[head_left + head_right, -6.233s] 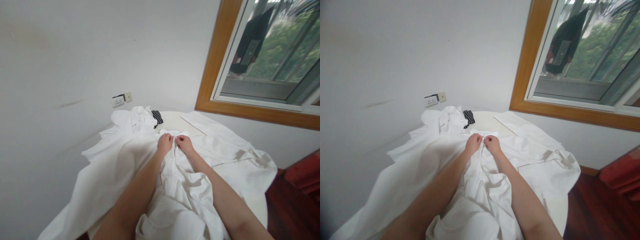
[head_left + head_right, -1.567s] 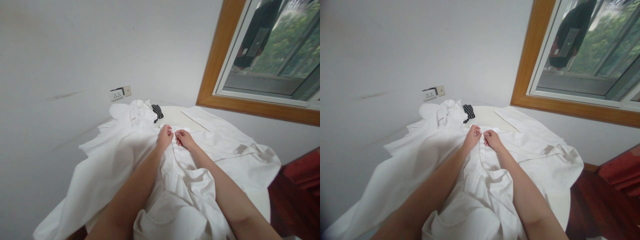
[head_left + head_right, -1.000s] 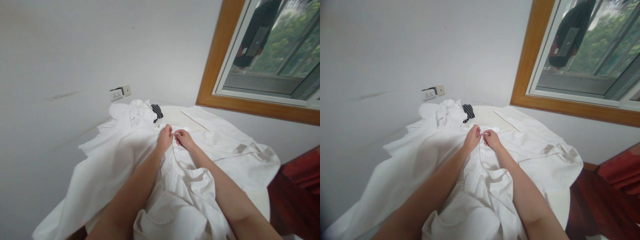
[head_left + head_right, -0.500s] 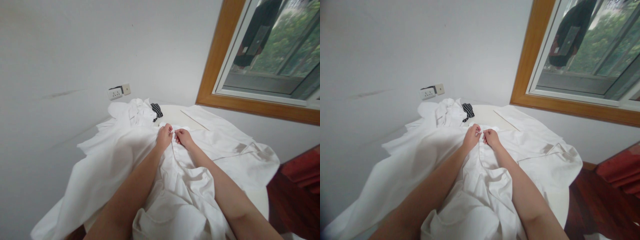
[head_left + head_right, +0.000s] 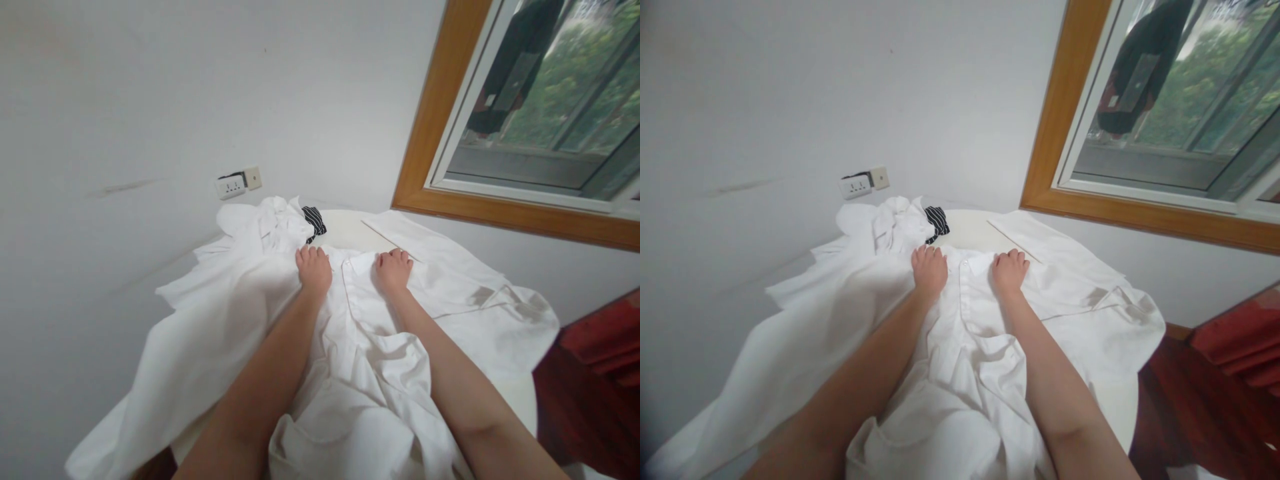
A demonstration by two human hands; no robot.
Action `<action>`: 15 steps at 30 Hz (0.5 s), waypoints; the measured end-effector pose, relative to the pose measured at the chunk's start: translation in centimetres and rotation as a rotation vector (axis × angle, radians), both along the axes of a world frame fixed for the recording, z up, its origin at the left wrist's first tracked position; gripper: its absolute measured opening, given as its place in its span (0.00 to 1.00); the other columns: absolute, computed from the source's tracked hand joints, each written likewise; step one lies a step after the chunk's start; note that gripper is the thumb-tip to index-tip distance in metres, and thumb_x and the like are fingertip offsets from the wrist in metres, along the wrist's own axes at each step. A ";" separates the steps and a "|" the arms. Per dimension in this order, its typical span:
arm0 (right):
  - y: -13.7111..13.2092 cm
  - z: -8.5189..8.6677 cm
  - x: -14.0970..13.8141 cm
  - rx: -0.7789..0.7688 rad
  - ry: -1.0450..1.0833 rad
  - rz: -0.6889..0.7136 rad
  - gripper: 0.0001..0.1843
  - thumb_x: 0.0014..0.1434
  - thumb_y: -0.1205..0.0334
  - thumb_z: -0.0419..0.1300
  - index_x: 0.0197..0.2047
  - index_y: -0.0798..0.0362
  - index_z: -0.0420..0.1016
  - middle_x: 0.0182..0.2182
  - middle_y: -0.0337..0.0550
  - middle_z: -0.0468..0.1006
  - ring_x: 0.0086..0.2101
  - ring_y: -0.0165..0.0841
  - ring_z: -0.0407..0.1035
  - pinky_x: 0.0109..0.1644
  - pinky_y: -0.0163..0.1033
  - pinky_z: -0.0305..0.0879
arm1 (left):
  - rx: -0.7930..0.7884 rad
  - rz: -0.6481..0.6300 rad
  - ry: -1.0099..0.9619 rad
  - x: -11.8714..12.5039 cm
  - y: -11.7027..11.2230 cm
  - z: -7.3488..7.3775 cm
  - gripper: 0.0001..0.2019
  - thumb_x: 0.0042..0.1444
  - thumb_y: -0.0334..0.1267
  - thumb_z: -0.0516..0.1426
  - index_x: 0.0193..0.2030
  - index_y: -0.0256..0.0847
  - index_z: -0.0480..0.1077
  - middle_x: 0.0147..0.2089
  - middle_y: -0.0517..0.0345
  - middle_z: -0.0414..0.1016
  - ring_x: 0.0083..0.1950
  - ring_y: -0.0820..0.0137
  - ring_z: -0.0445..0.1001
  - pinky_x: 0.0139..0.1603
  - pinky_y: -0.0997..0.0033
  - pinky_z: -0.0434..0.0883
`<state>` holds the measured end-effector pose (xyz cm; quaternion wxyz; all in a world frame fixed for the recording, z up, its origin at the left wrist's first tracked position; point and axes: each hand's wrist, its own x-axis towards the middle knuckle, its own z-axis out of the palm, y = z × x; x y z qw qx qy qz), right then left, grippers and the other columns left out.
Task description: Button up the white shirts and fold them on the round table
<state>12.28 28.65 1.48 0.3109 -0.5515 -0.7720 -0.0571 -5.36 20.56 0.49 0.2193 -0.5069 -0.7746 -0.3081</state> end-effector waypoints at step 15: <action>0.7 0.2 0.2 -0.058 -0.114 0.222 0.10 0.62 0.63 0.51 0.44 0.52 0.70 0.42 0.49 0.76 0.50 0.43 0.62 0.60 0.58 0.39 | -0.156 0.070 0.001 0.5 -1.0 2.1 0.06 0.52 0.32 0.56 0.36 0.32 0.71 0.44 0.35 0.69 0.53 0.44 0.62 0.51 0.46 0.58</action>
